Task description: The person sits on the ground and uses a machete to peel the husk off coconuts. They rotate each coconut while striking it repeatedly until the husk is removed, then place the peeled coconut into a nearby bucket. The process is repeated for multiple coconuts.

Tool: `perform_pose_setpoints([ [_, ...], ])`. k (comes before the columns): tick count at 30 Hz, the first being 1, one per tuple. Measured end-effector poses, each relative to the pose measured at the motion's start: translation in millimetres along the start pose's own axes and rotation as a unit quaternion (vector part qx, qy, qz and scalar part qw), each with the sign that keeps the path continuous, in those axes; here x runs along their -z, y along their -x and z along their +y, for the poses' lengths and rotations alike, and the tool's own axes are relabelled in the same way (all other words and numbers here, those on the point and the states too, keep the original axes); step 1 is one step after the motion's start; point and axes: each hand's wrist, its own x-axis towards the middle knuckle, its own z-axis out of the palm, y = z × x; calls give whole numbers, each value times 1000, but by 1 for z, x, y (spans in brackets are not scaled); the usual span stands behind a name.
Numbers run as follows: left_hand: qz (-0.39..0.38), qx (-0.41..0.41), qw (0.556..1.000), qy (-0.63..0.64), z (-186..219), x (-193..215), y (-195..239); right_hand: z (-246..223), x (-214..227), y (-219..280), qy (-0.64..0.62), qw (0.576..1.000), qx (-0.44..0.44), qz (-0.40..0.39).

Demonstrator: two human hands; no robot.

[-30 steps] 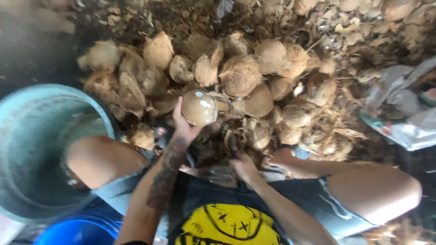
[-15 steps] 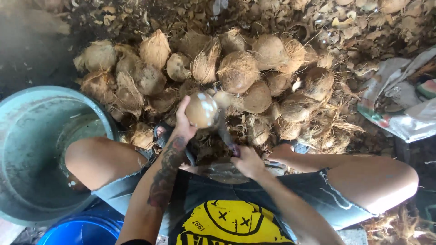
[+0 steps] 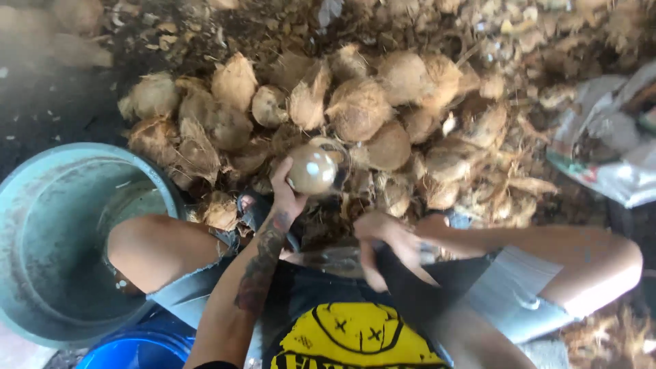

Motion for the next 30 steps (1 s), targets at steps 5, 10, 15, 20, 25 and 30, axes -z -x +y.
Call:
perform_pose_setpoints([
  [5,-47,-77,980,177,10,-6,-2,80,-17,117,186,801,-552,-137],
  [10,-85,-18,975,203,8,-12,19,28,-9,57,108,925,-355,-86],
  [15,-112,-32,975,187,-1,-2,-11,22,0,21,83,995,-39,-46],
  [20,-35,-44,970,235,20,-24,26,56,-13,60,209,709,-648,-185],
  [25,-85,29,968,232,31,-16,20,64,4,69,163,812,-560,-31],
  [30,-58,26,987,148,15,-7,8,46,16,47,150,974,-167,-25],
])
